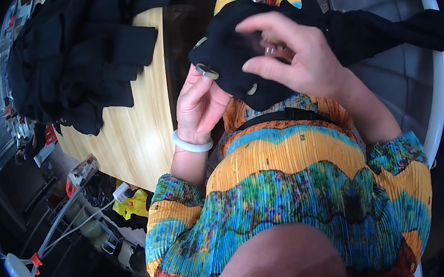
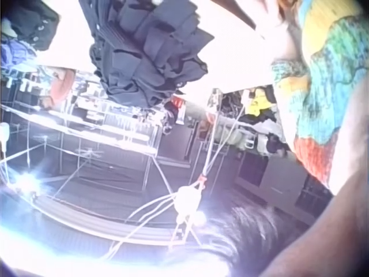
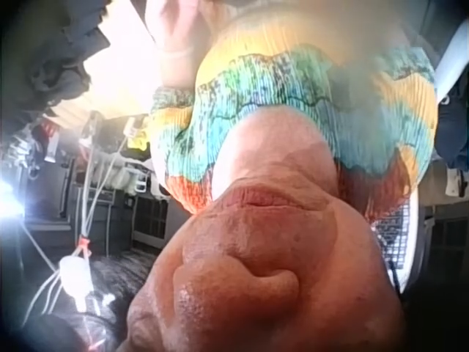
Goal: Trim excess thread from black garments using thread nippers.
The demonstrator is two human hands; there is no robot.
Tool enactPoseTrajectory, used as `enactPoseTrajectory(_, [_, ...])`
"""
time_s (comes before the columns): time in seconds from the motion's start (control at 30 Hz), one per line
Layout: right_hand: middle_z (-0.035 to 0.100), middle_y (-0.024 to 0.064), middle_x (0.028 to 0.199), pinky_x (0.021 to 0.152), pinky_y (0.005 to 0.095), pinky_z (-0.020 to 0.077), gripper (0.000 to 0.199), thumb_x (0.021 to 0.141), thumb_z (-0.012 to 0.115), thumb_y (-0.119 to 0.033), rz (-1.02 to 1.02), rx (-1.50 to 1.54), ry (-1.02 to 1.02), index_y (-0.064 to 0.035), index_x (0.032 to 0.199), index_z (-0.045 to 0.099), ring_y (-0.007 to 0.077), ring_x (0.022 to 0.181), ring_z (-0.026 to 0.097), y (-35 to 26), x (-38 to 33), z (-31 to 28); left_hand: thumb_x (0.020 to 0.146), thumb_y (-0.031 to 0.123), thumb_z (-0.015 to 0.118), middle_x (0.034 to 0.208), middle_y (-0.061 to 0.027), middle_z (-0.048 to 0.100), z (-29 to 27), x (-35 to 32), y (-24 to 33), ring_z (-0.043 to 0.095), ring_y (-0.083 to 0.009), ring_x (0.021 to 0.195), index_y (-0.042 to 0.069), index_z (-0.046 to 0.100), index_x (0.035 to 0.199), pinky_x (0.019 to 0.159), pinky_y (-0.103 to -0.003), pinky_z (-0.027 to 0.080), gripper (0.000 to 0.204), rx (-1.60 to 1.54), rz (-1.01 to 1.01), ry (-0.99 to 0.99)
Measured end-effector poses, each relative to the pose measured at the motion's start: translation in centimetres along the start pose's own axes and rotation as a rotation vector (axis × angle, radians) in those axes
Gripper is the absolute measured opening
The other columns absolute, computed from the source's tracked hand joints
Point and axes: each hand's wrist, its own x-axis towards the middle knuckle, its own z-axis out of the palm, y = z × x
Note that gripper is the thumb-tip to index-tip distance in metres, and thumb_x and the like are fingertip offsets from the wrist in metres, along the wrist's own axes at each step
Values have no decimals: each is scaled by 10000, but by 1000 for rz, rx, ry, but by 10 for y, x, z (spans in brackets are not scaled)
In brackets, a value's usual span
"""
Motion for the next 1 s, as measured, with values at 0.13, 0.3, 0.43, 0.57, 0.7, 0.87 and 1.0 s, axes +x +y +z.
enactPoseTrajectory(0.13, [566,55,709,528,207,411,241,715,666,-42,-34,-39,-91,-15,937,575,88,579,505,4,2,5,837,66,502,1239,-119,436,1,2,-1,420,-235,1157,48,352,1263,994,-387,319,452,52,-27,-46])
enactPoseTrajectory(0.3, [555,67,624,519,254,438,136,747,645,-111,-35,-81,178,-24,807,560,148,563,569,15,11,8,836,50,503,1182,-114,488,10,0,-3,470,-211,1097,33,381,1247,967,-352,347,429,147,0,4])
enactPoseTrajectory(0.43, [524,50,598,517,227,415,258,764,651,-216,-19,32,43,-20,888,536,120,535,526,10,10,2,842,46,502,1167,-98,499,7,-3,-2,496,-186,1056,28,391,1231,929,-320,379,405,299,71,8])
enactPoseTrajectory(0.57, [491,37,568,473,253,373,271,785,620,-243,56,55,-89,-27,905,509,130,489,485,-4,1,4,847,86,511,1198,-101,469,2,-6,0,460,-210,1105,46,374,1237,960,-360,352,416,451,168,28])
enactPoseTrajectory(0.7, [500,34,567,469,258,375,243,777,621,-227,44,4,-95,-35,881,517,139,489,496,-4,-4,8,854,61,505,1155,-90,502,5,-5,0,488,-178,1062,30,399,1220,936,-324,372,383,439,259,18])
enactPoseTrajectory(0.87, [504,33,605,489,209,385,203,760,631,-91,94,5,-182,-15,912,520,90,518,480,-7,-4,8,855,58,505,1151,-88,503,6,-5,0,490,-179,1062,30,393,1226,936,-323,376,389,460,269,35])
enactPoseTrajectory(1.0, [511,37,609,488,212,390,196,753,638,-90,76,-20,-158,-16,897,527,92,521,490,-6,-4,11,855,53,503,1136,-83,512,7,-3,-2,495,-173,1055,32,389,1231,928,-314,386,393,450,251,70])
